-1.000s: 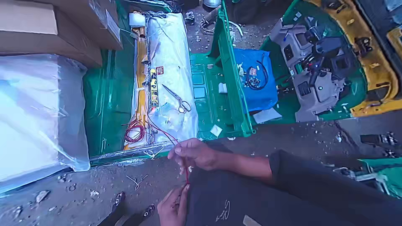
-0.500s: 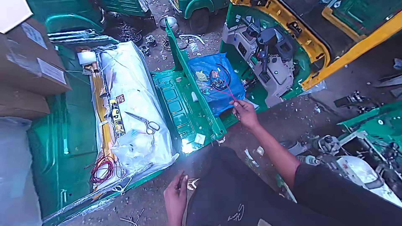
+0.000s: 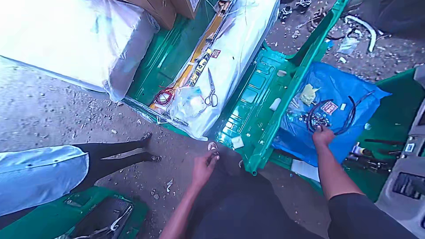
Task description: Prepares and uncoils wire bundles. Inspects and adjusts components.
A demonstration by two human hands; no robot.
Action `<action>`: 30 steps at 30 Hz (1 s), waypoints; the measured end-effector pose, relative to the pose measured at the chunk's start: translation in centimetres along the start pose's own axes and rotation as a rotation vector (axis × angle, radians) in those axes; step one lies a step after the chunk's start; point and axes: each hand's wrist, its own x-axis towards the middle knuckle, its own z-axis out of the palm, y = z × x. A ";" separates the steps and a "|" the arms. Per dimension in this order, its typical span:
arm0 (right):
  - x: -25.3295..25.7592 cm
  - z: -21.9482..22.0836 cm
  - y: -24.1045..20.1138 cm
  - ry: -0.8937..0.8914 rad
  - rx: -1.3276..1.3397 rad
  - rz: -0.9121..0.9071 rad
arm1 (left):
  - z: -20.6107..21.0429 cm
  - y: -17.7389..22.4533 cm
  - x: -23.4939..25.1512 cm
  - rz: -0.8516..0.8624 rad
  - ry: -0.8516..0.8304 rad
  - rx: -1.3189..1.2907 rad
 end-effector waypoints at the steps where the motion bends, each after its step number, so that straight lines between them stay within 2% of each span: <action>1: 0.9 0.7 0.4 -0.018 -0.009 0.032 | 0.0 0.4 0.8 -0.006 0.004 -0.011; 2: 1.6 1.2 0.4 -0.024 0.030 0.075 | -0.3 0.7 2.0 -0.010 0.010 -0.020; 4: 2.3 1.6 0.3 0.027 0.273 0.177 | -1.1 1.0 5.4 -0.023 0.034 -0.026; 6: 1.2 -0.4 -1.1 0.110 0.502 0.204 | -1.7 1.7 9.3 -0.045 0.068 -0.009; 8: -2.2 -4.2 -4.3 0.170 0.595 0.043 | -2.1 3.6 12.2 -0.031 0.098 -0.080; 10: -7.9 -7.8 -9.2 0.185 0.672 -0.250 | -2.0 6.4 14.2 0.026 0.056 -0.290; 13: -18.5 -10.4 -17.4 0.134 0.633 -0.564 | -1.5 10.2 15.7 0.102 -0.273 -0.588; 15: -24.3 -9.5 -22.0 0.098 0.554 -0.718 | -1.8 12.4 16.2 0.140 -0.465 -0.673; 16: -26.2 -8.3 -23.6 0.102 0.498 -0.783 | -2.0 13.4 16.5 0.143 -0.495 -0.706; 18: -28.4 -5.8 -25.3 0.131 0.406 -0.870 | -2.7 14.8 17.1 0.106 -0.432 -0.764; 20: -29.7 -4.2 -26.4 0.189 0.362 -0.882 | -3.6 15.0 18.1 0.034 -0.359 -0.761; 22: -30.6 -3.8 -27.0 0.248 0.301 -0.872 | -4.1 14.3 18.7 0.008 -0.371 -0.708; 24: -31.2 -3.9 -27.4 0.296 0.241 -0.862 | -4.5 13.5 19.0 0.057 -0.432 -0.624; 27: -31.8 -3.8 -27.7 0.347 0.179 -0.866 | -5.0 13.6 19.2 0.082 -0.516 -0.633; 29: -32.6 -3.8 -27.7 0.364 0.148 -0.869 | -4.9 13.4 19.1 0.165 -0.478 -0.508; 30: -32.9 -3.8 -27.7 0.379 0.135 -0.864 | -4.6 13.0 19.2 0.228 -0.405 -0.378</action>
